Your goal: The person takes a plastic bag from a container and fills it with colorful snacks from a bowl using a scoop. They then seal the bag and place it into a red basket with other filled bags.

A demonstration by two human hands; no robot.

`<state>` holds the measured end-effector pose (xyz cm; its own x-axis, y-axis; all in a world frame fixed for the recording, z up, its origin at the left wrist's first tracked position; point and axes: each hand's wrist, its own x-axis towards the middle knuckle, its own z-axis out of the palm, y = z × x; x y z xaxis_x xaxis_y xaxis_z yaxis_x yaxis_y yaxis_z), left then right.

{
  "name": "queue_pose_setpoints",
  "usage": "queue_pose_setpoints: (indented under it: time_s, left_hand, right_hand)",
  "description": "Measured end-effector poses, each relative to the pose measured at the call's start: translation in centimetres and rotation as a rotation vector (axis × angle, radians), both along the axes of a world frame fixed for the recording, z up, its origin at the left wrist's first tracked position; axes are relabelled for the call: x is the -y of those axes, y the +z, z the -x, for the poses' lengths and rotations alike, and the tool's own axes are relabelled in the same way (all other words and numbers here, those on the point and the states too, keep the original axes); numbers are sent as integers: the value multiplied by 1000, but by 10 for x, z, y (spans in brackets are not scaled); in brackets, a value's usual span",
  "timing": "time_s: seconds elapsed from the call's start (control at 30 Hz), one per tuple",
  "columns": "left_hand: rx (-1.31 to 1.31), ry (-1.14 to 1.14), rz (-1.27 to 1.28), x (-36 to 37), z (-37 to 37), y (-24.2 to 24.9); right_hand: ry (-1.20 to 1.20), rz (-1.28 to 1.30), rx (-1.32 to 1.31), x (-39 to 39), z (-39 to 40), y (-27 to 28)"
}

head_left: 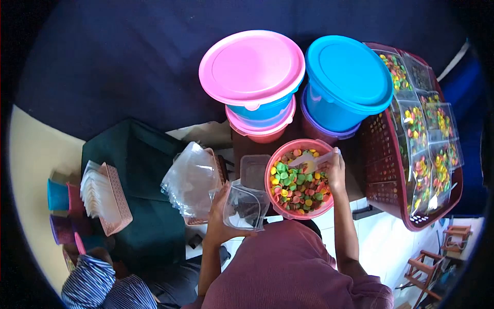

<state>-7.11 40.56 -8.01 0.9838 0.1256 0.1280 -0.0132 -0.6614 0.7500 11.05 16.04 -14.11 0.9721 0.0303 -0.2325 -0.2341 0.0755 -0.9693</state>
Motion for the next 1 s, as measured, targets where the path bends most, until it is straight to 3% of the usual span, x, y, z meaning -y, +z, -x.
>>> queue_pose_setpoints:
  time_s: [0.33,0.5,0.57,0.8,1.0]
  left_hand:
    - [-90,-72,89,-11,6,4]
    - [-42,-90,114,-9,9,-8]
    - [-19,-97,59,-7,10,-7]
    - [35,21,185,4,15,-17]
    - [76,76,151,19,16,-21]
  right_hand:
    - [-140,105,11,-3,17,5]
    - [-36,94,66,-4,16,6]
    - [36,53,-57,4,9,12]
    - [162,175,82,-9,4,12]
    - [253,206,-1,-6,-14,3]
